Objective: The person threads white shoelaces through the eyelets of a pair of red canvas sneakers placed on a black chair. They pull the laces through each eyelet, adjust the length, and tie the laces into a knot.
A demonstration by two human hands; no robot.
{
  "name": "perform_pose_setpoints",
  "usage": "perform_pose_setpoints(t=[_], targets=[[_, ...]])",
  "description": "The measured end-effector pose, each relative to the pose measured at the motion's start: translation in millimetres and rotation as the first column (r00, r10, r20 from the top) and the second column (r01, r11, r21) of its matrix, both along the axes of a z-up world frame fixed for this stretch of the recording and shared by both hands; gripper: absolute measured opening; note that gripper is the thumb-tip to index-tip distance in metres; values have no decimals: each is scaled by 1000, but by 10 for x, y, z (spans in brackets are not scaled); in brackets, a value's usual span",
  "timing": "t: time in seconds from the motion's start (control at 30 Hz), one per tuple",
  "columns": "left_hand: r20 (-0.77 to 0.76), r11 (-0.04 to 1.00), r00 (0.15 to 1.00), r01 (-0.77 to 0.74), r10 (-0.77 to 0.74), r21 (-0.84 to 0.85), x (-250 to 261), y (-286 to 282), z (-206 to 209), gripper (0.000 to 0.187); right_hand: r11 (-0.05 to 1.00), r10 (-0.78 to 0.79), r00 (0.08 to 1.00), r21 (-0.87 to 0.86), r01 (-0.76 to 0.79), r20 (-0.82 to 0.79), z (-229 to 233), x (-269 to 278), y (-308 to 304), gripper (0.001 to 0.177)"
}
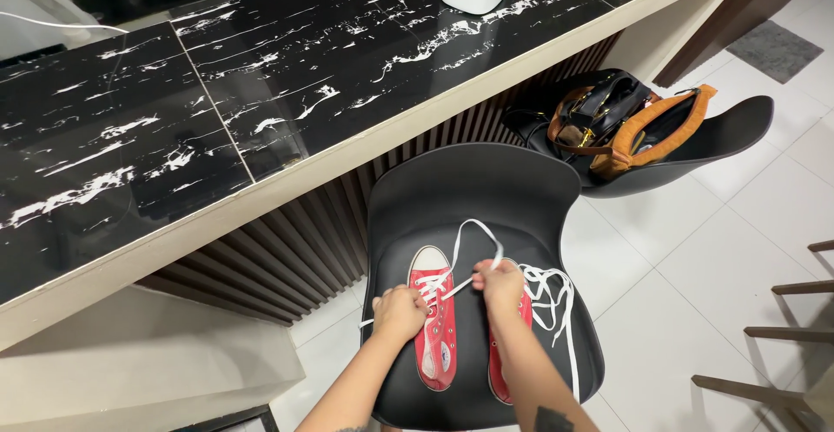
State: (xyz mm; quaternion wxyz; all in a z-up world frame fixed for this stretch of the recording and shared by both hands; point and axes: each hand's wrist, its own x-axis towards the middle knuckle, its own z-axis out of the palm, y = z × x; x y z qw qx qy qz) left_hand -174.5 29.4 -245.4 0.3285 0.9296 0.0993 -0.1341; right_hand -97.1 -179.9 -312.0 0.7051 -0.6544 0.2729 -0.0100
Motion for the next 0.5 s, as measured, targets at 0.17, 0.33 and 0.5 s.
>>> perform_pose_setpoints(t=[0.17, 0.33, 0.5], targets=[[-154, 995, 985, -83, 72, -61, -104, 183, -16, 6, 997, -73, 997, 24, 72, 25, 276, 128, -266, 11], [-275, 989, 955, -131, 106, -73, -172, 600, -428, 13, 984, -179, 980, 26, 177, 90, 584, 161, -493, 14], [-336, 958, 938, -172, 88, -228, -426, 1525, -1049, 17, 976, 78, 994, -209, -59, 82, 659, 75, -532, 19]])
